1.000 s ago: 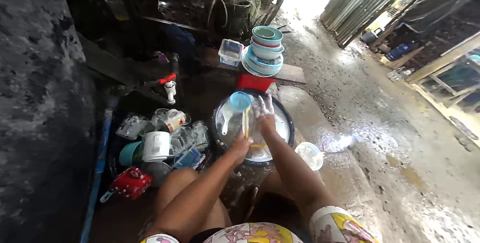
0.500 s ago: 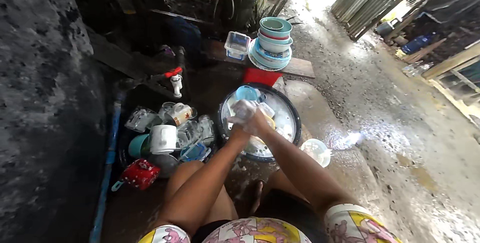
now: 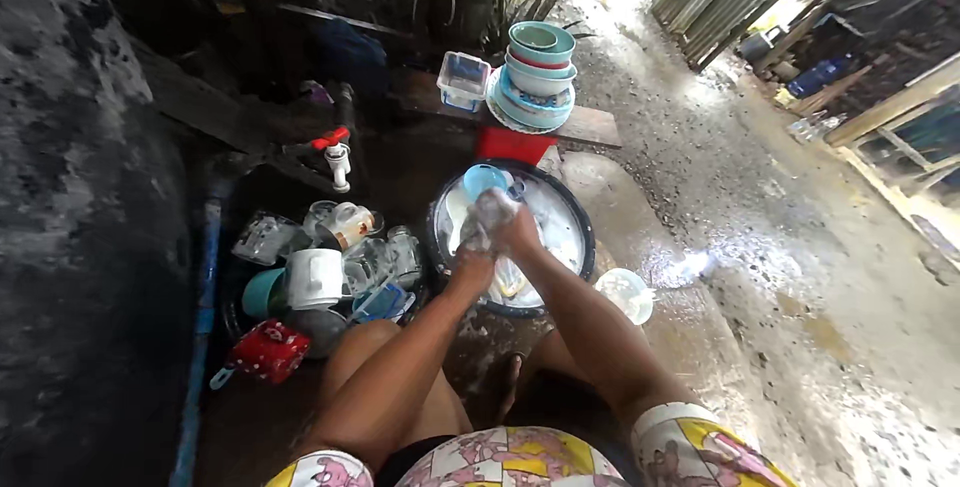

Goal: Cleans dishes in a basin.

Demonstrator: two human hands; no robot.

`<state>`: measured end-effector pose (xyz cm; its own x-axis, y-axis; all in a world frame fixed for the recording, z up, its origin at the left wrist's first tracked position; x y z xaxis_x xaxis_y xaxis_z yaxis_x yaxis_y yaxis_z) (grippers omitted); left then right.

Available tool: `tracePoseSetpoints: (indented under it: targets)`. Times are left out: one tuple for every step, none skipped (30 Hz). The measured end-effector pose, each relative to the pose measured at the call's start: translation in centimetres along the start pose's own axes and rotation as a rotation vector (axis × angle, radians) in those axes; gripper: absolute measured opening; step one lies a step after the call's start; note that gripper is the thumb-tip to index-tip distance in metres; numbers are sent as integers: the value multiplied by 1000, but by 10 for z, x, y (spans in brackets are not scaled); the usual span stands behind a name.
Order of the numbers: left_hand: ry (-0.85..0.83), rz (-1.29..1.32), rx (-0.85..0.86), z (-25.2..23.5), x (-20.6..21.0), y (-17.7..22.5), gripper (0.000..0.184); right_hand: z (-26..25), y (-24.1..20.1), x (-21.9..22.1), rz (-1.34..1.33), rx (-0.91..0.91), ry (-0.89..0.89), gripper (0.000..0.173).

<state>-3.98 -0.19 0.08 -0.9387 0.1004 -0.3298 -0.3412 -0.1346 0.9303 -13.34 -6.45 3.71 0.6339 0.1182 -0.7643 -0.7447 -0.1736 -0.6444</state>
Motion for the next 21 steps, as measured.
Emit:
tracePoseSetpoints:
  targets:
    - [-5,-11,-6,-2,2,1,33,-3,1,-2,-53,26,77,40]
    - [-1,3,-12,-4,3,2,37,-5,2,-6,-138,54,162,39]
    - [12,32,-17,-7,4,3,39,-6,3,-10,-247,58,265,37]
    - [38,67,-28,-9,4,2,38,-8,6,-14,-395,56,381,37]
    - [64,111,-53,-10,3,1,38,-9,11,-16,-564,49,491,36]
    - [88,156,-82,-9,0,0,38,-8,15,-19,-676,32,561,36]
    - [126,206,-85,-9,-2,1,37,-5,19,-20,-675,-4,587,33]
    - [156,238,-57,-9,-4,1,35,-1,24,-19,-591,-54,563,34]
    - [168,242,-23,-6,-6,3,34,3,30,-16,-488,-77,516,37]
    - [168,224,7,-2,-6,6,33,7,35,-13,-399,-78,484,37]
    - [162,192,39,3,-6,9,33,10,40,-14,-357,-64,497,36]
    - [146,157,63,7,-5,11,34,10,42,-20,-336,-44,533,35]
    - [117,116,87,11,-4,13,33,9,44,-28,-333,-13,554,34]
    - [73,73,117,13,-3,14,36,5,47,-35,-366,14,560,35]
    - [22,61,144,13,-3,14,39,2,50,-39,-433,49,559,38]
    - [-40,76,163,11,-3,16,43,-2,54,-43,-489,76,553,43]
    - [-118,104,181,9,-4,16,47,-5,56,-48,-496,104,545,45]
    - [-215,153,180,8,-5,16,50,-7,55,-53,-426,119,512,46]
    - [-323,209,141,7,-5,15,52,-7,48,-59,-291,129,445,46]
    - [-397,236,99,5,-4,10,51,-6,38,-61,-164,126,361,46]
    - [-407,203,48,4,-4,7,48,-2,25,-57,-83,98,291,45]
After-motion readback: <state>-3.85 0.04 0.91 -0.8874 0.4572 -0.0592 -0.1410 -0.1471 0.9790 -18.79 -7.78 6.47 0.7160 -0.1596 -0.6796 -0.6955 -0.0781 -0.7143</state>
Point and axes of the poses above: each hand's wrist, its own z-axis away from the middle knuckle, its own x-axis out of the palm, y = z × x, the point moved 3 cm from there along -z, towards the middle knuckle, and after that the axes turned 6 degrees about -z, right-handed, at the moved point
